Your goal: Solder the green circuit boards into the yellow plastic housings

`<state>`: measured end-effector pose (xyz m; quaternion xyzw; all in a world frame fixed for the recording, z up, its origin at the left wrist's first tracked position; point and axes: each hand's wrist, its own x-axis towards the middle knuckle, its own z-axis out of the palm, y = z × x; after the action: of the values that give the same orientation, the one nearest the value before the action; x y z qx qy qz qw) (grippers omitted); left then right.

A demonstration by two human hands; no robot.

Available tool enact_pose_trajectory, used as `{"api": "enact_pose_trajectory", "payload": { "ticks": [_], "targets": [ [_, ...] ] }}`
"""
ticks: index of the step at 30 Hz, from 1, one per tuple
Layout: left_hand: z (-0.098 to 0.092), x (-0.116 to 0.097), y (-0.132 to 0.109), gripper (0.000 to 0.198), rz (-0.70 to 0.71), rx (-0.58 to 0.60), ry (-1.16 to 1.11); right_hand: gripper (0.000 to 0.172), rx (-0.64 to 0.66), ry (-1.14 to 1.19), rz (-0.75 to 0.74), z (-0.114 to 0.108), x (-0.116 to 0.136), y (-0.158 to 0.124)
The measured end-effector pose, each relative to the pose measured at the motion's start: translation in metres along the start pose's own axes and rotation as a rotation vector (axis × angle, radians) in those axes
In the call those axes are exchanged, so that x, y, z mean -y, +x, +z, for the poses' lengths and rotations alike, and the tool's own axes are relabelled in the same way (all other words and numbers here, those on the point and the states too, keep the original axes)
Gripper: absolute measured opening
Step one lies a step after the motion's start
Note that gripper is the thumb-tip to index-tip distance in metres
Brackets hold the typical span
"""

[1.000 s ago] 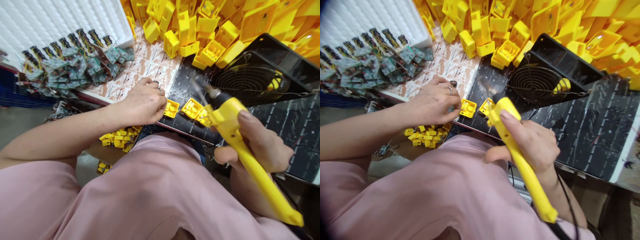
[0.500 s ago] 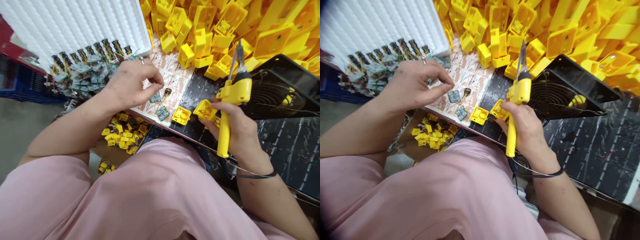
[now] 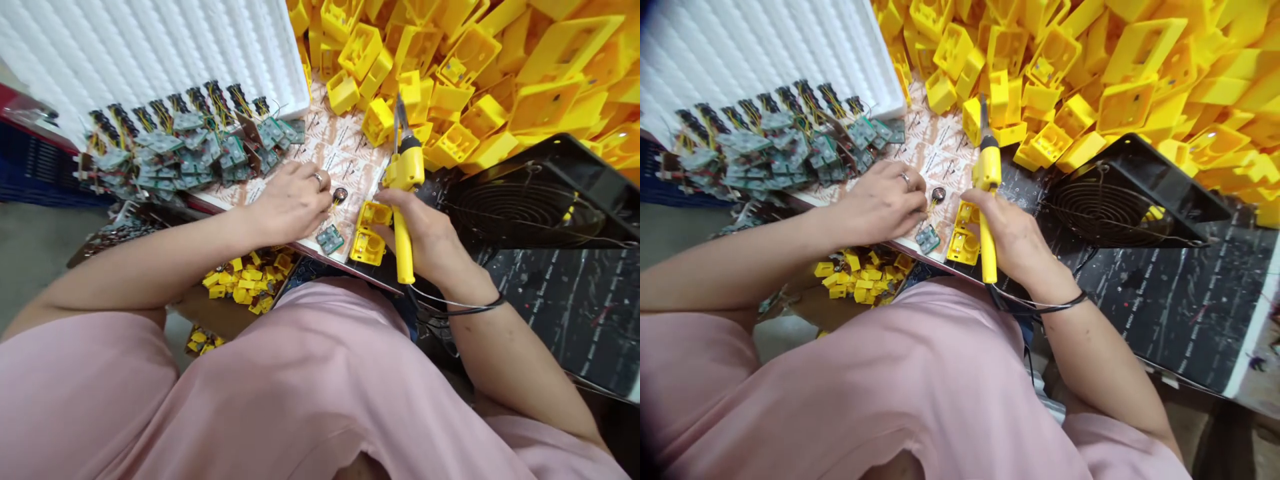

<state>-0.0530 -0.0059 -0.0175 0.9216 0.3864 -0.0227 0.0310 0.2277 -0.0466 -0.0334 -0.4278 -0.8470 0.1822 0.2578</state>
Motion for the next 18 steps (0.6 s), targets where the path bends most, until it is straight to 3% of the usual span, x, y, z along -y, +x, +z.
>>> {"api": "enact_pose_trajectory", "payload": {
  "ticks": [4,11,18],
  "targets": [
    [-0.007,0.008,-0.006,0.035,0.034,0.021,-0.032,0.044,-0.086,-0.059,-0.031,0.003,0.007,-0.004],
    [-0.007,0.02,-0.01,0.035,-0.183,-0.104,-0.335,0.05,-0.126,-0.121,-0.083,0.009,0.007,-0.015],
    [-0.005,0.035,0.009,0.033,-0.193,0.008,-0.777,0.043,-0.143,-0.219,-0.089,0.015,0.006,-0.018]
  ]
}}
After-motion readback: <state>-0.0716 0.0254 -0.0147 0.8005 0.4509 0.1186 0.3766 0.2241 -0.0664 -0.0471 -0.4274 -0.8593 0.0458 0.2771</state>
